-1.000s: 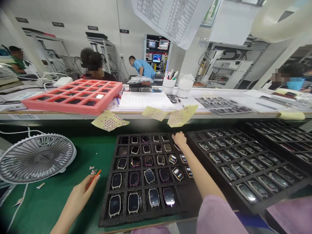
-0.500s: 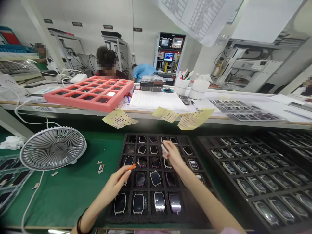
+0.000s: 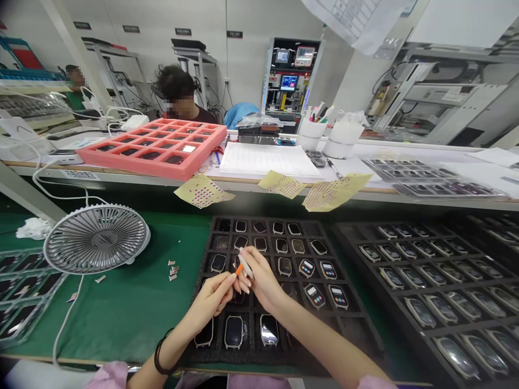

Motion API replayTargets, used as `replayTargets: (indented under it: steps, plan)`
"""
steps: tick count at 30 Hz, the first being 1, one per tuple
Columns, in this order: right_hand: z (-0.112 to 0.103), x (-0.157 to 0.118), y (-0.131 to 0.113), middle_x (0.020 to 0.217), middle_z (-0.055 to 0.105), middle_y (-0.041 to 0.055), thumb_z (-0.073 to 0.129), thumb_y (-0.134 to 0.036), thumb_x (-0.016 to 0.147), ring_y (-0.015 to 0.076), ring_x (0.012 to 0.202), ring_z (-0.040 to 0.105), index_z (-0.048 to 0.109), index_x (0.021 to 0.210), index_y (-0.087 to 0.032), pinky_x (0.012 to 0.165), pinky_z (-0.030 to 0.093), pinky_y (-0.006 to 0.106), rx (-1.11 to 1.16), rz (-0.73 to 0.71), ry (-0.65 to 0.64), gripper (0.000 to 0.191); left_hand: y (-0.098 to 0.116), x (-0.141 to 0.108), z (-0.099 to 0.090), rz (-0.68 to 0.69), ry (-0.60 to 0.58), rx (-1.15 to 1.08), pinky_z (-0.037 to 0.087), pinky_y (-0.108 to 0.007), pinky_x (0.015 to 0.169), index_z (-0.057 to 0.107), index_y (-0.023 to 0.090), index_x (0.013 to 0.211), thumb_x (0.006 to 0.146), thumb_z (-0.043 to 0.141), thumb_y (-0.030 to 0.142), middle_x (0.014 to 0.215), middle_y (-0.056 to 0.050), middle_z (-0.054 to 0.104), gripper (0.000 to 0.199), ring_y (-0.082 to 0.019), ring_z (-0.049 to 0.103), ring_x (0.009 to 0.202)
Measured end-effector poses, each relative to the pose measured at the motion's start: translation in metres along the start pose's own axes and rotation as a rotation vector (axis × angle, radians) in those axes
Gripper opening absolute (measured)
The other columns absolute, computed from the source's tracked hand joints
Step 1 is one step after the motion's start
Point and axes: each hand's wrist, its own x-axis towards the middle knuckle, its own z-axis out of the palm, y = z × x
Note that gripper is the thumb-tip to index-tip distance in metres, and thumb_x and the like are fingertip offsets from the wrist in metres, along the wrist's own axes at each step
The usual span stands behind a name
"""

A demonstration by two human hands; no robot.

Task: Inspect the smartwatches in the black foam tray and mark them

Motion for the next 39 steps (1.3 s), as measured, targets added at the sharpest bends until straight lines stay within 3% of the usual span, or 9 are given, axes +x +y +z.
replayTargets:
  steps: [4, 9, 14, 19, 23, 27, 33, 36, 39]
  plan:
    - [0.000, -0.002, 0.000, 0.041, 0.037, -0.0134, 0.067, -0.047, 0.079, 0.0019, 0.030, 0.024, 0.045, 0.077, -0.021, 0.031, 0.016, 0.014, -0.057, -0.060, -0.024, 0.034, 0.007, -0.002, -0.005, -0.051, -0.075, 0.001, 0.015, -0.018, 0.034, 0.059, 0.014, 0.076, 0.083, 0.048, 0.058, 0.041, 0.011, 0.032, 0.046, -0.004, 0.019, 0.033]
    - [0.004, -0.004, 0.001, 0.041, 0.038, -0.0137, 0.068, -0.046, 0.078, 0.0007, 0.028, 0.016, 0.041, 0.073, -0.021, 0.031, 0.011, 0.016, 0.196, 0.085, -0.148, 0.037, 0.009, -0.002, -0.001, -0.026, -0.070, -0.080, 0.013, -0.017, 0.034, 0.059, 0.014, 0.072, 0.081, 0.052, 0.060, 0.040, 0.011, 0.032, 0.047, -0.003, 0.016, 0.034]
    - [0.009, -0.001, 0.000, 0.038, 0.037, -0.0147, 0.076, -0.037, 0.072, 0.0019, 0.030, 0.014, 0.046, 0.081, -0.023, 0.032, 0.013, 0.015, 0.305, 0.100, -0.079, 0.034, 0.004, -0.001, 0.001, 0.039, -0.048, -0.131, 0.013, -0.017, 0.033, 0.058, 0.014, 0.071, 0.081, 0.053, 0.061, 0.038, 0.011, 0.033, 0.048, -0.002, 0.017, 0.033]
    - [0.012, -0.006, 0.008, 0.045, 0.042, -0.0122, 0.068, -0.042, 0.078, 0.0019, 0.031, 0.020, 0.050, 0.087, -0.023, 0.033, 0.018, 0.016, 0.140, 0.019, -0.026, 0.028, 0.002, 0.008, 0.002, 0.035, 0.056, -0.190, 0.019, -0.017, 0.034, 0.051, 0.017, 0.066, 0.074, 0.060, 0.063, 0.041, 0.011, 0.034, 0.047, -0.003, 0.021, 0.033]
    - [0.009, -0.006, 0.016, 0.054, 0.044, -0.0096, 0.058, -0.052, 0.082, 0.0055, 0.035, 0.032, 0.049, 0.094, -0.025, 0.035, 0.025, 0.019, -0.233, -0.134, 0.049, 0.031, 0.003, 0.013, 0.005, 0.105, 0.127, -0.153, 0.031, -0.018, 0.041, 0.048, 0.017, 0.068, 0.071, 0.063, 0.063, 0.054, 0.007, 0.045, 0.048, -0.005, 0.036, 0.041]
    - [-0.038, 0.023, -0.006, 0.060, 0.044, -0.0073, 0.048, -0.054, 0.086, 0.0096, 0.040, 0.040, 0.045, 0.093, -0.027, 0.039, 0.028, 0.023, -0.533, -0.276, 0.243, 0.028, -0.001, 0.004, -0.027, 0.086, 0.328, -0.061, 0.017, -0.017, 0.037, 0.041, 0.020, 0.068, 0.075, 0.058, 0.063, 0.050, 0.011, 0.030, 0.048, -0.003, 0.021, 0.039]
    - [-0.173, 0.078, -0.070, 0.065, 0.053, 0.0016, 0.056, -0.046, 0.078, 0.0199, 0.061, 0.051, 0.048, 0.077, -0.023, 0.061, 0.040, 0.034, -0.964, -0.385, 0.601, 0.024, -0.023, -0.016, -0.099, 0.008, 0.414, 0.303, 0.020, -0.020, 0.041, 0.050, 0.018, 0.067, 0.076, 0.054, 0.062, 0.050, 0.009, 0.029, 0.046, -0.007, 0.026, 0.042]
    - [-0.215, 0.093, -0.079, 0.069, 0.059, 0.0071, 0.053, -0.040, 0.078, 0.0248, 0.070, 0.057, 0.047, 0.069, -0.023, 0.068, 0.042, 0.038, -1.149, -0.378, 0.635, 0.020, -0.032, -0.022, -0.108, 0.004, 0.426, 0.441, 0.025, -0.022, 0.047, 0.055, 0.017, 0.065, 0.075, 0.052, 0.064, 0.052, 0.007, 0.031, 0.048, -0.009, 0.031, 0.048]
    - [-0.232, 0.096, -0.077, 0.075, 0.064, 0.0091, 0.050, -0.034, 0.078, 0.0255, 0.076, 0.060, 0.051, 0.066, -0.022, 0.073, 0.044, 0.037, -1.308, -0.370, 0.556, 0.017, -0.035, -0.025, -0.110, -0.008, 0.454, 0.568, 0.027, -0.023, 0.052, 0.057, 0.017, 0.065, 0.076, 0.048, 0.064, 0.054, 0.005, 0.035, 0.050, -0.011, 0.034, 0.052]
